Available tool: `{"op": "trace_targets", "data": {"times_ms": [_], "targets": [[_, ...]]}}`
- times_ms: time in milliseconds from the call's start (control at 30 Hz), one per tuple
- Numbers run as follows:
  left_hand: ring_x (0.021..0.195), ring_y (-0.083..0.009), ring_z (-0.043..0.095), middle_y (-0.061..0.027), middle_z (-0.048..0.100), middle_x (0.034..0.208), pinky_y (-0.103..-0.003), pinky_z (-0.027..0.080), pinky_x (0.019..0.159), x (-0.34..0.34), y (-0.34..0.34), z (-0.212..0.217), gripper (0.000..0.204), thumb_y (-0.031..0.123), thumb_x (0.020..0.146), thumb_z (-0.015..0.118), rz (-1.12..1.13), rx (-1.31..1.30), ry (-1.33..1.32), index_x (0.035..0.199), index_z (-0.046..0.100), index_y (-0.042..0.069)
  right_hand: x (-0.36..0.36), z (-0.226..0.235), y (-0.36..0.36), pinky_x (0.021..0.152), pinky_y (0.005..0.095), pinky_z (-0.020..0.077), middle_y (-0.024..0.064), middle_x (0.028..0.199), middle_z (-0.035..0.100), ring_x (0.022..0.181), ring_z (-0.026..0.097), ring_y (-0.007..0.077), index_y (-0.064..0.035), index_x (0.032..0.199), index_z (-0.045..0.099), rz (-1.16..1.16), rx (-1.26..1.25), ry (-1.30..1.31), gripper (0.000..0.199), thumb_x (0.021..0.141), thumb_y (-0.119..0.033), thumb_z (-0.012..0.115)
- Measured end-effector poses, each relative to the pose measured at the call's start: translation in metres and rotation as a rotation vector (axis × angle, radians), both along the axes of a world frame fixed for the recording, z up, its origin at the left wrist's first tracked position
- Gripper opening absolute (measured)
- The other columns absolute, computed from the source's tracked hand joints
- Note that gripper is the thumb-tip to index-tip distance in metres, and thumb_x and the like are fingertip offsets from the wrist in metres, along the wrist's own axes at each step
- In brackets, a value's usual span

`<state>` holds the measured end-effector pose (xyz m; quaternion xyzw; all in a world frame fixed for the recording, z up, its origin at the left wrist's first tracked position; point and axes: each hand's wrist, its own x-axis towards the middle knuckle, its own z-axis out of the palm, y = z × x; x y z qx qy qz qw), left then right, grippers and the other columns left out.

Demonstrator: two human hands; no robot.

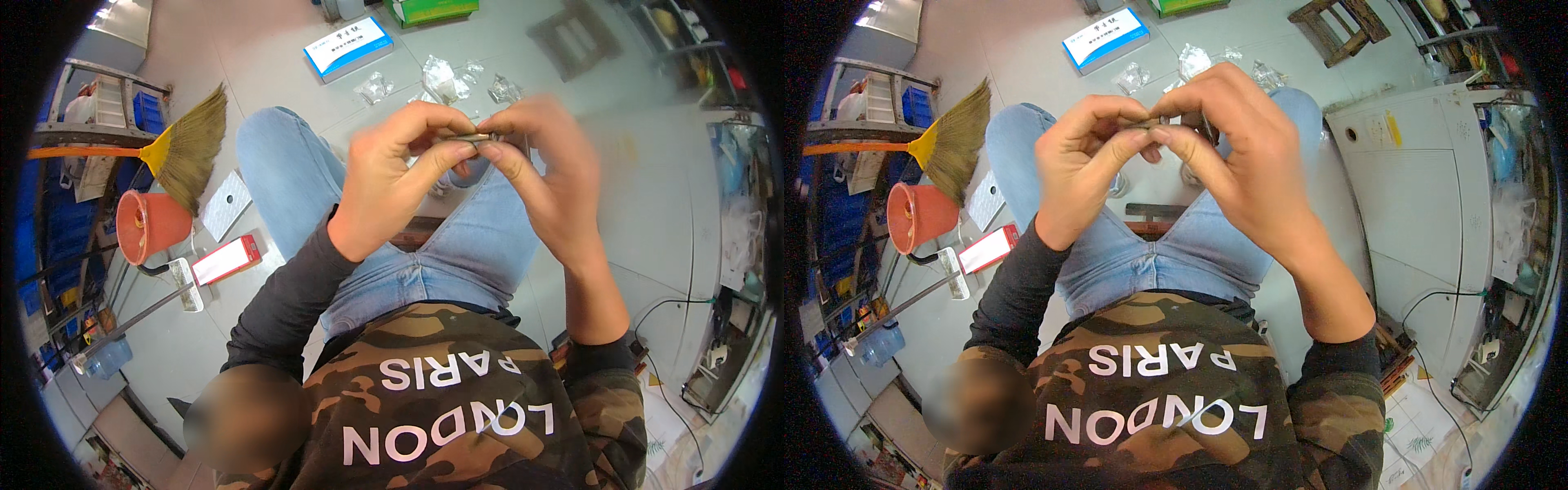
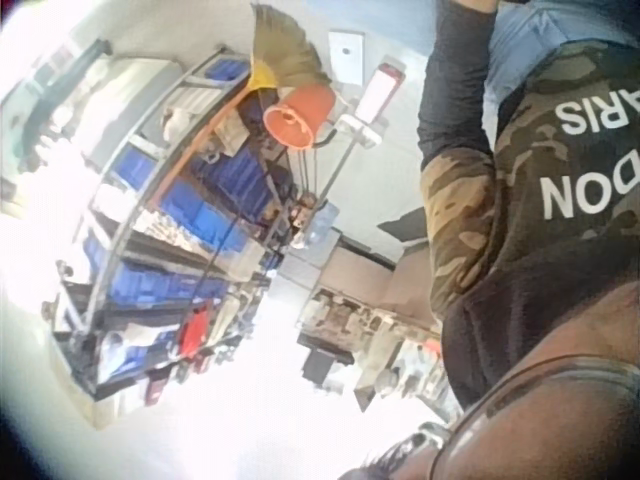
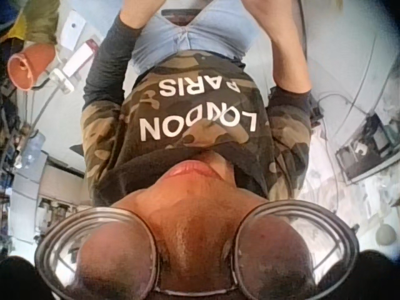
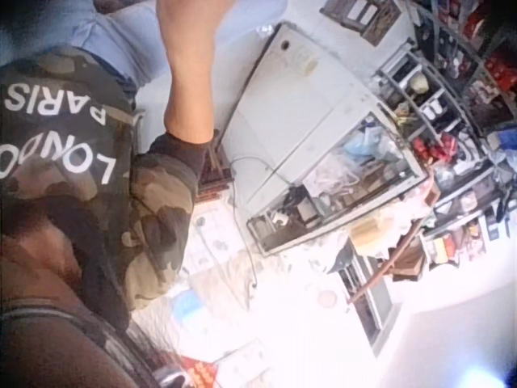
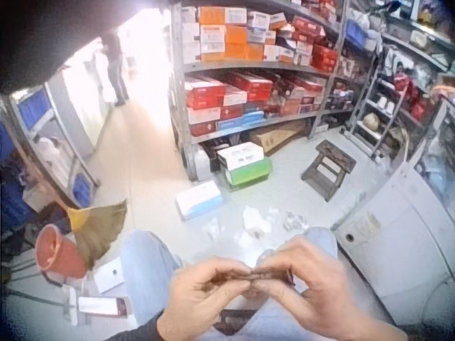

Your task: The person sits at a table and repeatedly picks up small metal pins and cylinders, inserting them into lock cylinder bodies. They handle each component one at a time, occasionally placing assembled pieces into a plastic bag. The person later walks to a glass display counter and places items into a compartmentalized tray.

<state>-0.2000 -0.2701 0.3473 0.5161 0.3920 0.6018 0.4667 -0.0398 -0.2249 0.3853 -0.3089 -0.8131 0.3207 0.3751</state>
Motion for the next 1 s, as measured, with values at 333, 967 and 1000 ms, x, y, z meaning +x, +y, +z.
{"op": "trace_targets", "data": {"times_ms": [333,967,1000], "targets": [[0.077,-0.0139,0.059,-0.0082,0.060,0.085,-0.024,0.050,0.069,0.004,-0.003,0.000,0.019,-0.004,0.070,0.068,0.208,0.230,0.395,0.088,0.063,-0.001,0.009,-0.037,-0.025,0.060,0.0230,0.0395,0.0022,0.074,0.052,0.066,0.044,0.0089,0.0000,0.095,0.057,-0.022,-0.927,0.617,0.016,0.086,-0.013,0.058],[0.088,-0.0156,0.055,-0.0095,0.058,0.094,-0.029,0.045,0.081,0.001,-0.004,-0.013,0.019,0.015,0.086,0.056,-0.327,-0.353,-0.300,0.094,0.060,-0.001,0.009,-0.056,-0.037,0.059,0.0270,0.0402,0.0064,0.082,0.054,0.063,0.044,0.0115,-0.0001,0.096,0.055,0.499,-1.554,0.893,0.024,0.093,-0.021,0.044],[0.089,-0.0160,0.054,-0.0099,0.058,0.095,-0.030,0.044,0.082,0.001,-0.004,-0.014,0.021,0.018,0.088,0.053,-0.353,-0.399,-0.345,0.094,0.059,-0.001,0.008,-0.056,-0.039,0.059,0.0270,0.0401,0.0068,0.083,0.054,0.063,0.044,0.0114,-0.0001,0.096,0.055,0.525,-1.608,0.938,0.024,0.093,-0.021,0.044]]}}
